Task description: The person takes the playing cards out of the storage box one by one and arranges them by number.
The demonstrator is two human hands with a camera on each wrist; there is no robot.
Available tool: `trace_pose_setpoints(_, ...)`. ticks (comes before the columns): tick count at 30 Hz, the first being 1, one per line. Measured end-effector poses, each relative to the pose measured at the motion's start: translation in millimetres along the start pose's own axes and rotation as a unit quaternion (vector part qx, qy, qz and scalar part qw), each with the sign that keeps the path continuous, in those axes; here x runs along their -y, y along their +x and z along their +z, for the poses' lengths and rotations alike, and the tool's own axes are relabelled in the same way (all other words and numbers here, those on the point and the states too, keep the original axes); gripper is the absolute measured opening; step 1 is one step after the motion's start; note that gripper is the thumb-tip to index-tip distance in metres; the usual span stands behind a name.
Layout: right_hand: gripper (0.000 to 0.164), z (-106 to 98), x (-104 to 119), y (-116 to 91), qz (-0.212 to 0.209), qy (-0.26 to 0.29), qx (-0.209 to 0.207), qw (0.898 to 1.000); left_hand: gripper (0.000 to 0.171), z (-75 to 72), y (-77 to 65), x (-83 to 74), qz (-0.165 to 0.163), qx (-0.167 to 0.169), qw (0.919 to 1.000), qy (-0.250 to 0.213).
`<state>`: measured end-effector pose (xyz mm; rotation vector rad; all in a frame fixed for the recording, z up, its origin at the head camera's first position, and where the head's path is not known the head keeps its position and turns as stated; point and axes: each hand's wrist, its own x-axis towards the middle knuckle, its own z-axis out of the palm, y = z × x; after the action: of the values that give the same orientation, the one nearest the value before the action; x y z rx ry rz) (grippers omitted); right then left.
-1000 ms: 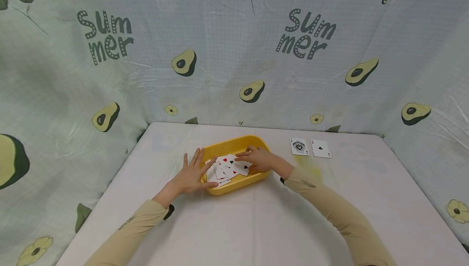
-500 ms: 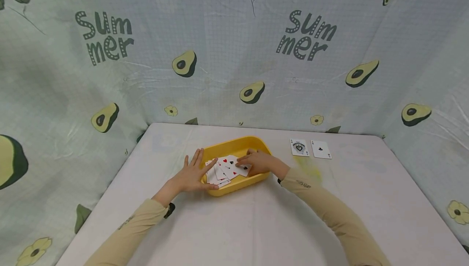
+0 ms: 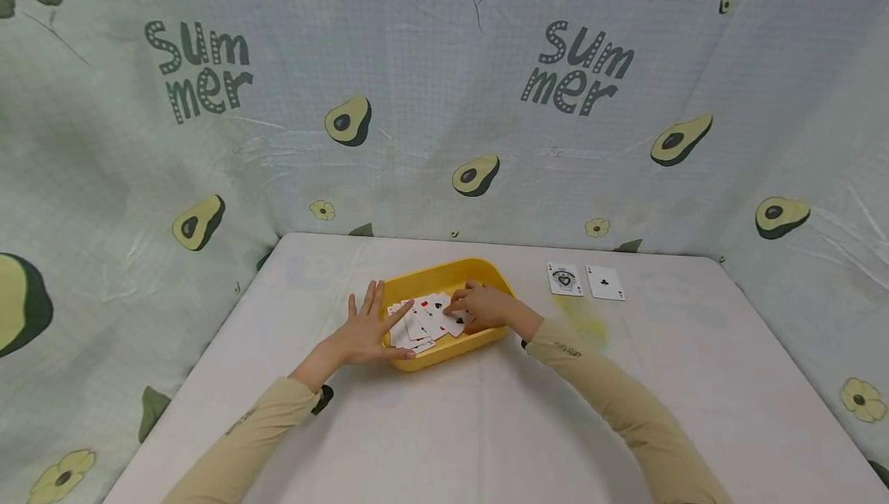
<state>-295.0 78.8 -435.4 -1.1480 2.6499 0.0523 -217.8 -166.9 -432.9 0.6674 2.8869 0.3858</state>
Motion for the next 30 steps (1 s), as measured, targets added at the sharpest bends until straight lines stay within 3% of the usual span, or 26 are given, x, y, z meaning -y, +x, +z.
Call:
trace_pose_setpoints(7,0.042,6.5,0.8,6.9,-0.01,-0.042,-0.03,0.999,0.09,0.5,-0.4,0.5,0.003,-0.005,1.0,-0.003)
trace_pose_setpoints(15,0.044,9.7,4.0,11.6,-0.013,-0.046,-0.065,0.997,0.09,0.0,-1.4,-0.5,0.001,-0.002,0.9999,-0.011)
trace_pose_setpoints(22,0.046,12.2,2.1,12.5,0.015,-0.004,-0.06,0.998,0.089,0.0,-0.1,-0.8,-0.004,-0.003,1.0,-0.005)
trace_pose_setpoints(30,0.048,11.2,0.3,12.5,0.034,0.039,-0.017,0.998,0.087,-1.2,-0.8,-1.1,-0.002,-0.001,1.0,-0.007)
